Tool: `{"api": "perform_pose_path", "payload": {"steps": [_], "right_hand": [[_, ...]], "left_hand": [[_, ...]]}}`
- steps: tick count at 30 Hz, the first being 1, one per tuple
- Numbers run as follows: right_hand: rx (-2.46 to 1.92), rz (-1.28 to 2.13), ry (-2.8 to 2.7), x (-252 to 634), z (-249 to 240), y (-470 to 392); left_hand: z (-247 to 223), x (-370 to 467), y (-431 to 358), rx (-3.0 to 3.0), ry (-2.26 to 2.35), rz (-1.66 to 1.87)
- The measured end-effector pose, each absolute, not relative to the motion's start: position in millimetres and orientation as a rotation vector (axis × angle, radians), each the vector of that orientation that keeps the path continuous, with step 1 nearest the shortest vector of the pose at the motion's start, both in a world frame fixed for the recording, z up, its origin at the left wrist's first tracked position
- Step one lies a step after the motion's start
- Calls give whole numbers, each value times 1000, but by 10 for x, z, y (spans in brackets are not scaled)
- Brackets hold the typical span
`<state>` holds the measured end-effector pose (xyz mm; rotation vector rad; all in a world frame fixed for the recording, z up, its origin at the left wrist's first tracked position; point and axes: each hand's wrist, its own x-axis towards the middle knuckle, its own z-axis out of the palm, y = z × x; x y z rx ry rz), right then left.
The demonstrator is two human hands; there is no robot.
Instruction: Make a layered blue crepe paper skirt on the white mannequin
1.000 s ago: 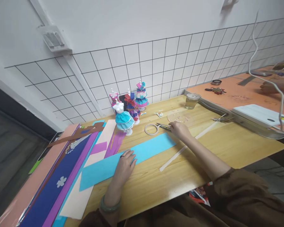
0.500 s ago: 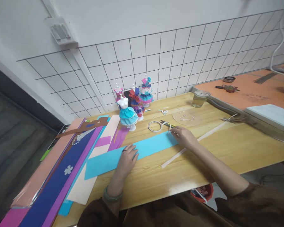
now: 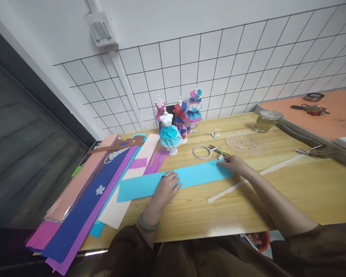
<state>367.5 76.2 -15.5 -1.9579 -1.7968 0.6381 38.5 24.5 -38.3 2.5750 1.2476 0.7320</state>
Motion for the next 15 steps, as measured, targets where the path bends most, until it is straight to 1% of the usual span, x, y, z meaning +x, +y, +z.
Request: {"api": "perform_pose_path", "payload": {"steps": [11,15], "right_hand": [[-1817,744,-1691,3727,-39,525],[-1773,830,-1448,3727,-25,427]], "left_hand": [[-351,417,195,2601,1231,651],[-338,420,193,2586,1240,663]]}}
